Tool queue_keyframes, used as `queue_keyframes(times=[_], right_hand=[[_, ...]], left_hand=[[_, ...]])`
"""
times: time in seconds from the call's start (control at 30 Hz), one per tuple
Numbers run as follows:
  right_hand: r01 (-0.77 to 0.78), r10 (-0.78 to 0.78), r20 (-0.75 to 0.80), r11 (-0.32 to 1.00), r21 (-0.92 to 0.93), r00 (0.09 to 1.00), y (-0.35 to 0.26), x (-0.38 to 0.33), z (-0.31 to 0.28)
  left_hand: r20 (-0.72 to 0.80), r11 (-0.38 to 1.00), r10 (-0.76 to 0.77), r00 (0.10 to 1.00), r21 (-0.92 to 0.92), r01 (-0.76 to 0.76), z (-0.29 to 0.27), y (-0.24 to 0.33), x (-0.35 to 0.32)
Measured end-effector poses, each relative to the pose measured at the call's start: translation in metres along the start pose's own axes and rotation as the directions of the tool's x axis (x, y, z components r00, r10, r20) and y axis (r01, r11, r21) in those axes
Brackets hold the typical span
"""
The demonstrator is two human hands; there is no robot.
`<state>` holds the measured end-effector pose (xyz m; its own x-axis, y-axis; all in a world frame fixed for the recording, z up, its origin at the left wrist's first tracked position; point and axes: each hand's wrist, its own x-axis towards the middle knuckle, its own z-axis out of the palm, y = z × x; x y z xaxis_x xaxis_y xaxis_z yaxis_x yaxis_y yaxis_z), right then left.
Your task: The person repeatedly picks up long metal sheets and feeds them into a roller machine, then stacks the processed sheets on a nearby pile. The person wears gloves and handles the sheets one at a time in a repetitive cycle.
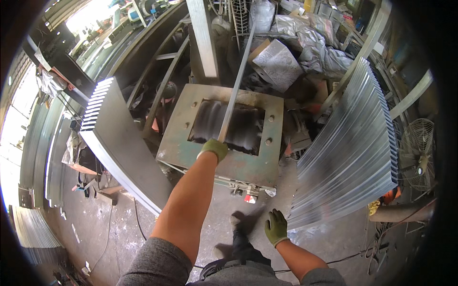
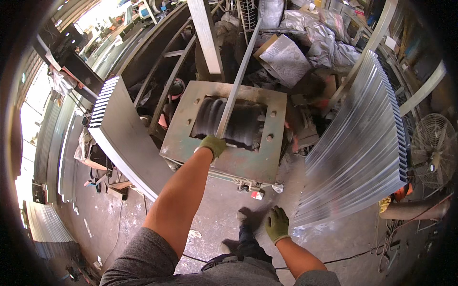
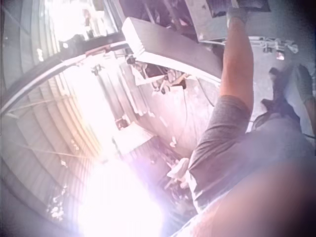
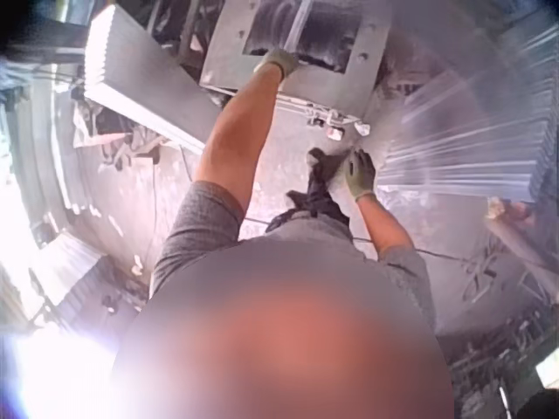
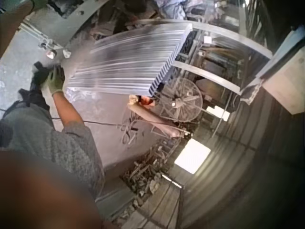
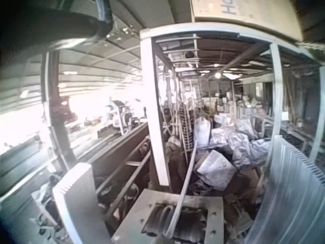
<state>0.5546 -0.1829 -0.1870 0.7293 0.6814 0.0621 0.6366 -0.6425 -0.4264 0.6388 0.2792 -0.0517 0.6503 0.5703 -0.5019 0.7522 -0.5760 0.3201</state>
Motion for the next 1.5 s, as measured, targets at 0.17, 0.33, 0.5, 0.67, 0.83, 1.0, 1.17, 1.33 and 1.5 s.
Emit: queue_keyframes(times=[0.17,0.33,0.5,0.67,0.83,1.0,1.17,1.33,1.5], right_hand=[[-0.060,0.060,0.012,0.998,0.023,0.998,0.032,-0.018,0.017],[-0.069,0.084,-0.168,0.993,0.093,0.982,0.028,0.002,0.022],[0.140,-0.079,-0.261,0.964,0.224,0.962,-0.019,0.060,-0.005],[0.354,-0.239,-0.362,0.888,0.295,0.901,-0.105,0.115,-0.022],[0.496,-0.385,-0.350,0.808,0.319,0.854,-0.185,0.134,-0.011],[0.628,-0.576,-0.255,0.741,0.238,0.777,-0.237,0.089,0.009],[0.627,-0.646,-0.017,0.735,0.259,0.763,-0.251,-0.002,0.013],[0.703,-0.727,0.036,0.674,0.229,0.685,-0.254,-0.048,0.003],[0.692,-0.724,0.045,0.675,0.256,0.689,-0.256,-0.039,-0.001]], left_hand=[[0.018,0.958,-0.192,0.981,-0.213,0.192,-0.009,0.014,0.043],[0.026,0.994,0.071,0.997,0.086,-0.073,0.029,-0.021,0.022],[-0.004,0.998,0.004,1.000,-0.068,-0.004,0.085,-0.082,-0.084],[0.004,0.954,-0.089,0.996,-0.286,0.087,0.168,-0.159,-0.233],[0.081,0.920,-0.212,0.974,-0.319,0.227,0.260,-0.237,-0.399],[0.167,0.881,-0.244,0.955,-0.373,0.290,0.346,-0.311,-0.530],[0.242,0.902,-0.240,0.940,-0.304,0.308,0.438,-0.381,-0.608],[0.133,0.893,-0.211,0.968,-0.377,0.247,0.493,-0.432,-0.666],[0.169,0.833,-0.264,0.949,-0.456,0.313,0.473,-0.424,-0.645]])
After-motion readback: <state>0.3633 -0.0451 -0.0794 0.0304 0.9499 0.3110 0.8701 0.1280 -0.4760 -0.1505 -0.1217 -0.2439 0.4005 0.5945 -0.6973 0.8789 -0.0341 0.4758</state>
